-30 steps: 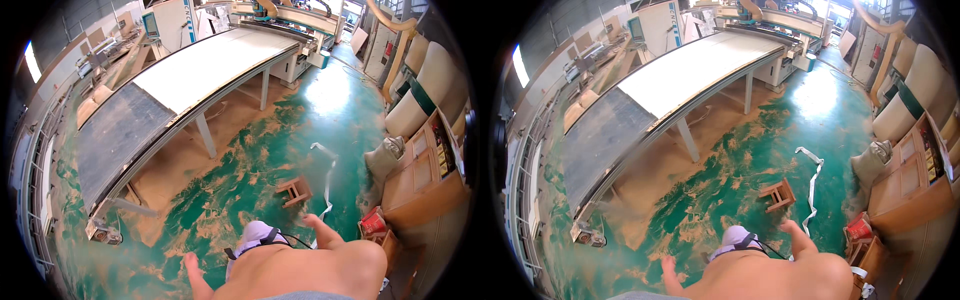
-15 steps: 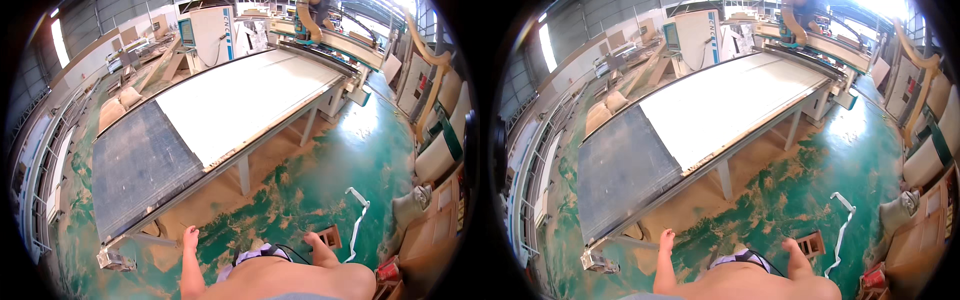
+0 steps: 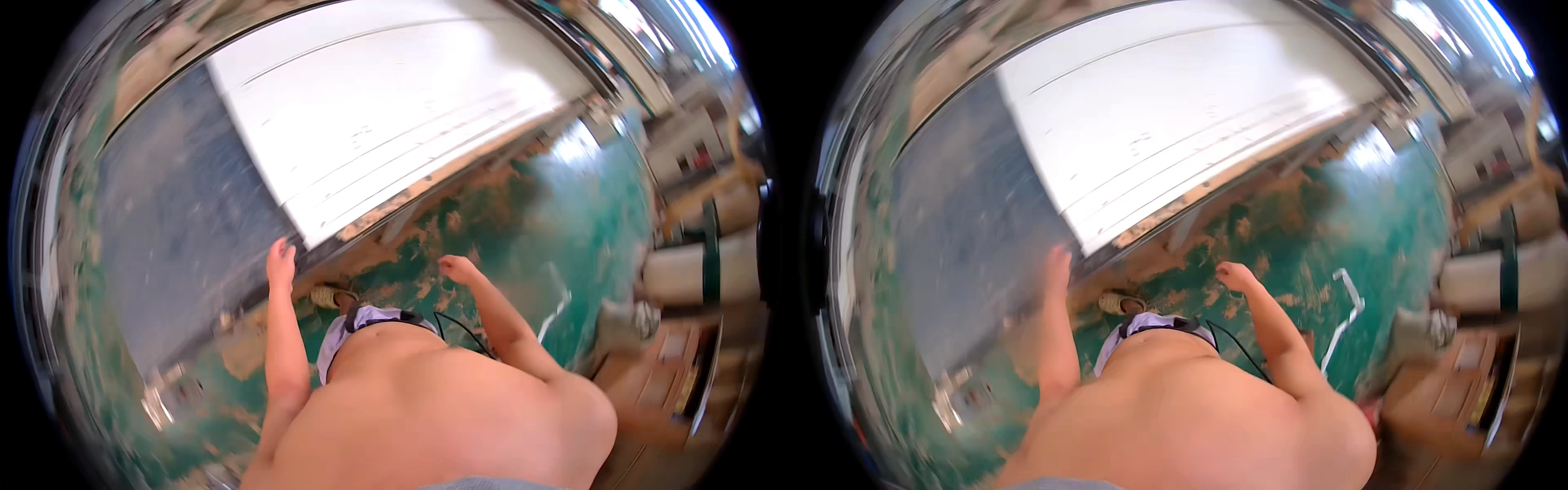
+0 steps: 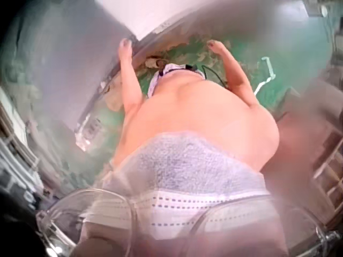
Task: The person attaches barcode labels onto wooden boards on a cutting machine table, then lifts and transports the wooden panels and wood strips to stack them on the floor.
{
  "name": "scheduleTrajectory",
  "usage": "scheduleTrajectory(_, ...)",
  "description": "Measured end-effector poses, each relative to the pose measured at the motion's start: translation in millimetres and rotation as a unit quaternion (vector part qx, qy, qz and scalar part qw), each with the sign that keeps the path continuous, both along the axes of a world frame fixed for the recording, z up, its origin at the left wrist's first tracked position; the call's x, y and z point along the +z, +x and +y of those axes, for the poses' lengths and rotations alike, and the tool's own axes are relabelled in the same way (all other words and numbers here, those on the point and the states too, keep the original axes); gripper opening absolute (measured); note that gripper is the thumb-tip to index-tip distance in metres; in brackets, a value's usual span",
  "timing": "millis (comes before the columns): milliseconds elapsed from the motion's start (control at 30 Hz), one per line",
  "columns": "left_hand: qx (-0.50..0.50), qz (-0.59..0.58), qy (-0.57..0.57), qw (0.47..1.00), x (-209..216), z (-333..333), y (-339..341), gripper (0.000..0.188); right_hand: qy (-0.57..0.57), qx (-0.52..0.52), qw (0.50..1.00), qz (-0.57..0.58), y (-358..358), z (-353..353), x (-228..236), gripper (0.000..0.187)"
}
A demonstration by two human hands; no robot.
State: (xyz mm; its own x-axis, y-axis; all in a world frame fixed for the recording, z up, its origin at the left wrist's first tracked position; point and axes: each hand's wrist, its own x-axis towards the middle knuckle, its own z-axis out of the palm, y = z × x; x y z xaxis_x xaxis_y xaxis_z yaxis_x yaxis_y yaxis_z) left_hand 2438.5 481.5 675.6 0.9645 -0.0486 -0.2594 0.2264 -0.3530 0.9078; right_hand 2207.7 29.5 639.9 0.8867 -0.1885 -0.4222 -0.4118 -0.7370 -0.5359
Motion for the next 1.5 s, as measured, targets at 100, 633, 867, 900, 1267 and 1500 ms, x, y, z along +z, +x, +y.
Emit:
scheduleTrajectory(100, -0.037, -0.047, 0.105, 0.993, -44.3, -16.2, 31.5, 0.066, -0.006, -0.009, 1.0, 0.026, 37.7, 0.2, 13.5, 0.039)
scheduleTrajectory(633, 0.213, 0.168, -0.001, 0.963, -16.2, 8.3, 71.8, 0.049, -0.367, 0.048, 0.915, -0.163, 274.4, -166.5, 84.8, 0.06)
scheduleTrajectory(867, 0.253, 0.109, -0.042, 0.96, 23.9, 90.4, 54.9, 0.045, -0.411, 0.342, 0.845, -0.028, 361.3, -209.3, 85.8, 0.054)
scheduleTrajectory(900, 0.29, 0.108, -0.004, 0.951, 17.4, 98.7, 54.0, 0.046, -0.408, 0.351, 0.842, -0.034, 368.0, -198.2, 85.4, 0.054)
scheduleTrajectory(1267, 0.304, 0.128, 0.472, 0.817, -30.4, 116.6, 69.7, 0.066, -0.381, 0.417, 0.82, -0.092, 380.9, -134.5, 65.3, 0.049)
scheduleTrajectory(1500, 0.008, -0.046, 0.57, 0.82, -34.3, 42.5, 100.0, 0.073, -0.322, 0.421, 0.841, -0.109, 398.4, -141.1, 36.5, 0.093)
